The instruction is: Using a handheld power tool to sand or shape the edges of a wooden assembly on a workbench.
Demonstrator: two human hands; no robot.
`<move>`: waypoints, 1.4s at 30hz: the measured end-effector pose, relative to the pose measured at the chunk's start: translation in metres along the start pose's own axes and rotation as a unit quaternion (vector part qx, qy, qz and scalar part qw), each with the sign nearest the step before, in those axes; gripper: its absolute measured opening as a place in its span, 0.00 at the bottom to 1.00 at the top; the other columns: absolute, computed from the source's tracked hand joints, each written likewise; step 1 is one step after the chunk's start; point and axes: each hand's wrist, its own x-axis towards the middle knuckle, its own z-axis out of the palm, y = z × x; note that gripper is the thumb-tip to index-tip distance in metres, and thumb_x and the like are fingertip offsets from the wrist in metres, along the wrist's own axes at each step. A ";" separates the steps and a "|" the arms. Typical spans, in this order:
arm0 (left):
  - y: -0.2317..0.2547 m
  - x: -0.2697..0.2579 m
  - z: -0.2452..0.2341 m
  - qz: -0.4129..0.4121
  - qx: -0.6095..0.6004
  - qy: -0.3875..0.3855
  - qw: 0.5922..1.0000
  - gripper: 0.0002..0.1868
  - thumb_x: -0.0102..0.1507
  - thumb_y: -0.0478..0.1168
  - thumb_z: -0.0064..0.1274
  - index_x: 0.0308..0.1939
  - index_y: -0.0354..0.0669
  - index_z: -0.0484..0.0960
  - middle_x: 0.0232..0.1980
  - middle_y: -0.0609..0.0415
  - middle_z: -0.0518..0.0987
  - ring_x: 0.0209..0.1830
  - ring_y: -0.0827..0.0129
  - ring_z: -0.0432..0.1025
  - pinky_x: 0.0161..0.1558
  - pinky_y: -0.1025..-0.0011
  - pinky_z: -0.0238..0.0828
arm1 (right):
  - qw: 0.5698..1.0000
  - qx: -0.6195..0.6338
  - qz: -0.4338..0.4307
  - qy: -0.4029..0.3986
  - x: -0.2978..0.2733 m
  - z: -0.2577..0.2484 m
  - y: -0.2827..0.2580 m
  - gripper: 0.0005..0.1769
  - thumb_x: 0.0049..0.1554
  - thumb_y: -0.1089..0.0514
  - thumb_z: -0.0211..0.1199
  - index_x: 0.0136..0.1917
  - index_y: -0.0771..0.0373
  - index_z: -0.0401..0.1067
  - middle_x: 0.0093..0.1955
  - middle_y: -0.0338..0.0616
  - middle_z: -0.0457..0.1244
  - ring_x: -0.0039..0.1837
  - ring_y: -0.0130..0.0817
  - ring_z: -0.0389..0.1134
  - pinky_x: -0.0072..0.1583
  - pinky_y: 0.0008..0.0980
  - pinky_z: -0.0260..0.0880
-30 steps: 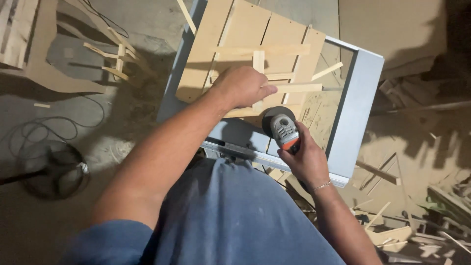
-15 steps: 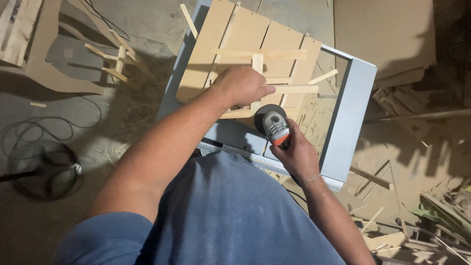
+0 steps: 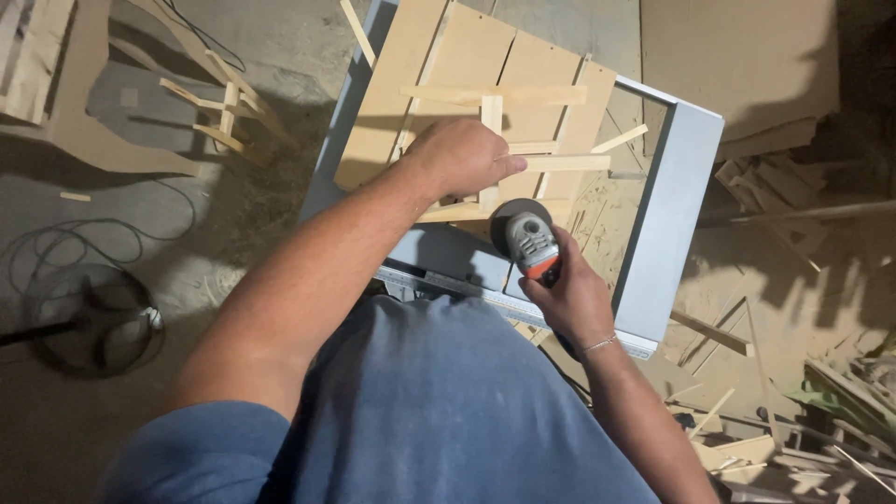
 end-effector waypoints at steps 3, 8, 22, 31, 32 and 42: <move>0.000 -0.001 -0.001 0.006 0.004 -0.013 1.000 0.25 0.65 0.65 0.43 0.48 0.59 0.88 0.45 0.47 0.85 0.55 0.49 0.78 0.55 0.50 0.74 | 1.000 0.003 -0.021 0.006 0.002 0.008 -0.007 0.51 0.46 0.44 0.73 0.78 0.42 0.54 0.63 0.54 0.66 0.66 0.59 0.67 0.67 0.55 0.67; 0.001 -0.003 -0.004 0.024 0.009 -0.006 1.000 0.25 0.66 0.64 0.42 0.48 0.56 0.88 0.44 0.45 0.85 0.55 0.47 0.78 0.54 0.48 0.74 | 0.999 -0.005 -0.036 0.012 0.005 0.017 -0.006 0.52 0.45 0.43 0.73 0.78 0.41 0.53 0.63 0.51 0.66 0.65 0.56 0.68 0.67 0.54 0.68; 0.000 0.000 -0.007 0.006 -0.006 -0.029 1.000 0.26 0.66 0.65 0.41 0.48 0.59 0.88 0.47 0.49 0.85 0.57 0.51 0.77 0.56 0.51 0.73 | 0.999 0.014 -0.030 0.008 0.003 0.010 -0.010 0.51 0.45 0.44 0.72 0.78 0.44 0.54 0.65 0.52 0.65 0.67 0.57 0.67 0.68 0.54 0.67; -0.001 -0.001 -0.010 0.031 -0.025 -0.006 0.999 0.23 0.68 0.62 0.44 0.43 0.54 0.89 0.40 0.46 0.85 0.52 0.48 0.79 0.54 0.51 0.75 | 0.999 0.015 0.043 0.021 -0.009 -0.008 -0.001 0.51 0.47 0.44 0.72 0.79 0.43 0.52 0.61 0.59 0.67 0.66 0.62 0.66 0.68 0.55 0.65; -0.001 -0.001 -0.011 0.032 -0.015 -0.006 0.999 0.24 0.68 0.62 0.44 0.43 0.54 0.89 0.40 0.46 0.85 0.51 0.48 0.79 0.53 0.51 0.75 | 0.999 0.016 0.042 0.010 -0.010 -0.006 -0.003 0.51 0.47 0.43 0.72 0.79 0.42 0.53 0.61 0.57 0.67 0.66 0.60 0.67 0.68 0.54 0.66; 0.000 -0.003 -0.013 0.028 -0.018 -0.007 0.999 0.24 0.67 0.62 0.43 0.42 0.55 0.89 0.39 0.44 0.85 0.52 0.46 0.79 0.54 0.50 0.74 | 0.999 0.048 0.021 0.003 -0.007 0.000 -0.018 0.51 0.45 0.43 0.72 0.78 0.43 0.55 0.62 0.54 0.67 0.67 0.56 0.67 0.69 0.52 0.66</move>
